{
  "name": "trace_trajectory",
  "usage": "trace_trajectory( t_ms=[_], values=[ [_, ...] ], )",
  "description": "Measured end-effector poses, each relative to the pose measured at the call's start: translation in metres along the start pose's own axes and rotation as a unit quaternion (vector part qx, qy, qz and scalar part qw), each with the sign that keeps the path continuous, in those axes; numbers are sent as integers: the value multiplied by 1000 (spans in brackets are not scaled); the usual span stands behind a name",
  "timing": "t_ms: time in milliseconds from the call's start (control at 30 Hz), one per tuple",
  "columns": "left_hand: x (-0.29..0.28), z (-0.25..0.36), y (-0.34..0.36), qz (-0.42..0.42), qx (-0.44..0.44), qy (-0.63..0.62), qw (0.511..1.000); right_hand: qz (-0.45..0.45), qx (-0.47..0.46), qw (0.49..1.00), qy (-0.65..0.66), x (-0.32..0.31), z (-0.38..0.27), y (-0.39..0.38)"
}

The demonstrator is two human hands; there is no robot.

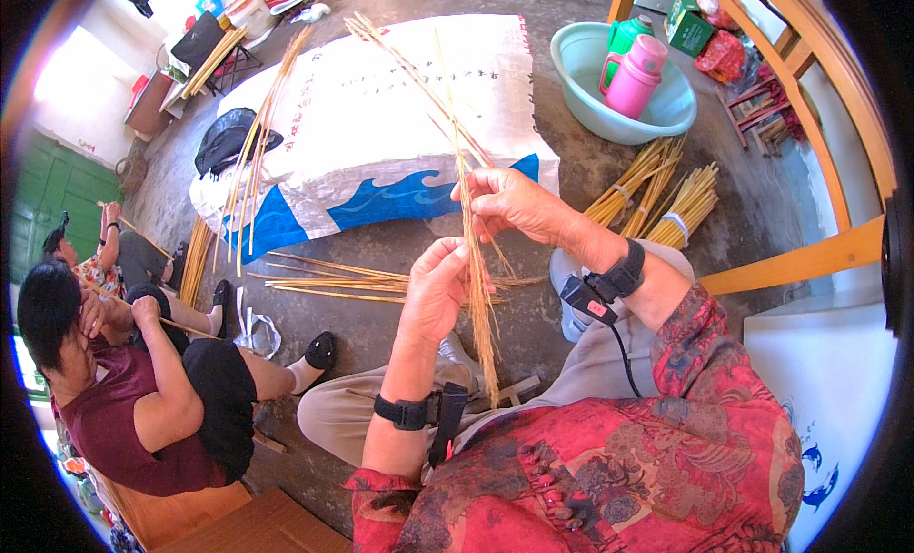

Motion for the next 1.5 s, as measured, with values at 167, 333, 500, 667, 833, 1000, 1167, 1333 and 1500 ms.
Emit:
trace_trajectory(
  t_ms=[167,333,500,667,833,1000,1167,1333,1500],
  values=[
    [1,-2,0,-3,8,28,1000,7,-18,1000,-9,-3,-2,1],
    [-8,2,4,42,37,51,997,-2,34,999,5,-3,4,-2],
    [-11,20,3,88,117,176,973,-54,27,998,-29,11,16,-6],
    [-14,15,6,84,123,174,973,-77,18,996,-35,17,16,-5],
    [-10,9,4,56,61,80,993,-53,9,998,-30,11,15,-3],
    [-14,8,5,57,87,188,977,-38,5,998,-59,9,19,1],
    [-15,11,6,74,94,189,975,-37,2,996,-86,8,16,0],
    [-15,8,6,60,71,184,978,-38,26,998,-53,9,18,-2],
    [-16,7,7,45,70,185,979,-42,13,997,-63,11,19,1]
  ],
)
Point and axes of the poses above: each hand's wrist, its own y-axis towards the middle knuckle, its own x-axis out of the palm, z = x × y, the point moved 10 cm from there along y, towards the middle knuckle, and after that the axes turned 12 degrees about z, right-handed, at the moved point
